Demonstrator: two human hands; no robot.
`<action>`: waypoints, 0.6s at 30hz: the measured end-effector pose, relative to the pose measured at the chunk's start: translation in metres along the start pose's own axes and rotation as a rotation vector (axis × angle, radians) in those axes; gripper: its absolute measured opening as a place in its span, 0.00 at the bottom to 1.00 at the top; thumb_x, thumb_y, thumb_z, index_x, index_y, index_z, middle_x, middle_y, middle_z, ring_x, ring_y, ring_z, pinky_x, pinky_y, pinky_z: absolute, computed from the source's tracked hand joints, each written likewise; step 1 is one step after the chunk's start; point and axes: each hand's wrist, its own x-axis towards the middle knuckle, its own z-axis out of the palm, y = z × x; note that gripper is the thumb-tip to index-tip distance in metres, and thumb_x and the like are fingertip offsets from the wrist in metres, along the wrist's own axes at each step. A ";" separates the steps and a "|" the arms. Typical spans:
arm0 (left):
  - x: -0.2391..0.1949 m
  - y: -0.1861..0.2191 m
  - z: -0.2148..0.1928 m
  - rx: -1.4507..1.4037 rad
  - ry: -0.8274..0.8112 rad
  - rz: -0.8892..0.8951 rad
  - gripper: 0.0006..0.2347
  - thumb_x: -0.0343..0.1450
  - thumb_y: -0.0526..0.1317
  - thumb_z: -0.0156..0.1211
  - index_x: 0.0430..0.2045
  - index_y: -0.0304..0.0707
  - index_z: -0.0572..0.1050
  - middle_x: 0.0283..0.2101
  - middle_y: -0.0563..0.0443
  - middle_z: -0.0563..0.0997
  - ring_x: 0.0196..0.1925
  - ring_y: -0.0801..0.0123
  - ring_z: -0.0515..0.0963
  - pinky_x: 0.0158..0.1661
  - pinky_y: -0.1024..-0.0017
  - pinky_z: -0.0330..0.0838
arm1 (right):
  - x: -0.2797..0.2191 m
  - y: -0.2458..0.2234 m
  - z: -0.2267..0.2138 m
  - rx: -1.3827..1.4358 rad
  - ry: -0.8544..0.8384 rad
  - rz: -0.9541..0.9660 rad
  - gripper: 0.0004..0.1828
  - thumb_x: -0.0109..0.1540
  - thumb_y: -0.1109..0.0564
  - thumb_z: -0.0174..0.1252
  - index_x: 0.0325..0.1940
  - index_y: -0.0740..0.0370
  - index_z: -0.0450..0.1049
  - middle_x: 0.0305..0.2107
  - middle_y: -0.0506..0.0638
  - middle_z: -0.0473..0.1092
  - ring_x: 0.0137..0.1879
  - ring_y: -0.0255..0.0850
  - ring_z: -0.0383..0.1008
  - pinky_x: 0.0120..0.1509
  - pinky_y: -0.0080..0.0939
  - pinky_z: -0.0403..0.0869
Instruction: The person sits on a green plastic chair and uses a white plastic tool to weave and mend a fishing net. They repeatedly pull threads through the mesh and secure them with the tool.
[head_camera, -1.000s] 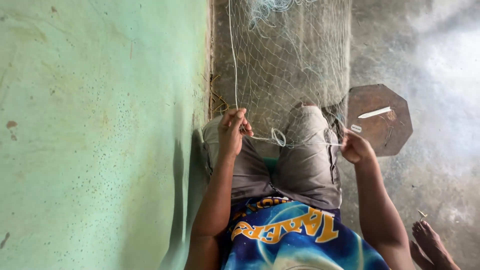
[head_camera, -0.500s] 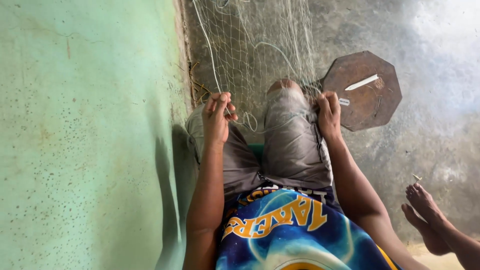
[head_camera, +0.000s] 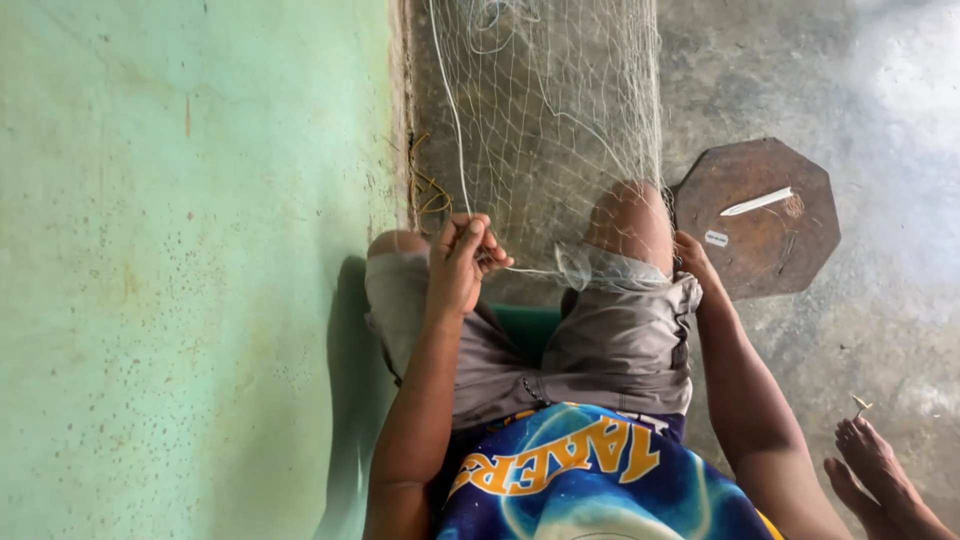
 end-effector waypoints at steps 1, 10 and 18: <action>0.003 -0.005 -0.001 0.008 -0.027 -0.038 0.09 0.77 0.38 0.58 0.44 0.29 0.74 0.28 0.42 0.77 0.27 0.59 0.85 0.29 0.57 0.88 | 0.004 -0.007 0.002 0.096 0.103 0.306 0.20 0.72 0.55 0.55 0.53 0.80 0.70 0.41 0.77 0.69 0.52 0.61 0.67 0.56 0.67 0.64; 0.023 -0.036 -0.015 -0.002 -0.058 0.074 0.08 0.76 0.34 0.59 0.42 0.24 0.77 0.38 0.37 0.81 0.40 0.55 0.87 0.49 0.51 0.85 | 0.001 -0.125 -0.030 -0.098 0.252 0.044 0.12 0.67 0.68 0.54 0.53 0.61 0.75 0.36 0.64 0.75 0.46 0.57 0.75 0.56 0.61 0.71; 0.036 -0.050 -0.006 -0.324 -0.210 0.000 0.06 0.76 0.31 0.54 0.37 0.23 0.77 0.48 0.31 0.81 0.42 0.50 0.87 0.48 0.51 0.86 | 0.013 -0.122 -0.061 -0.136 0.273 0.061 0.12 0.71 0.64 0.52 0.54 0.53 0.77 0.32 0.57 0.75 0.42 0.50 0.75 0.53 0.55 0.72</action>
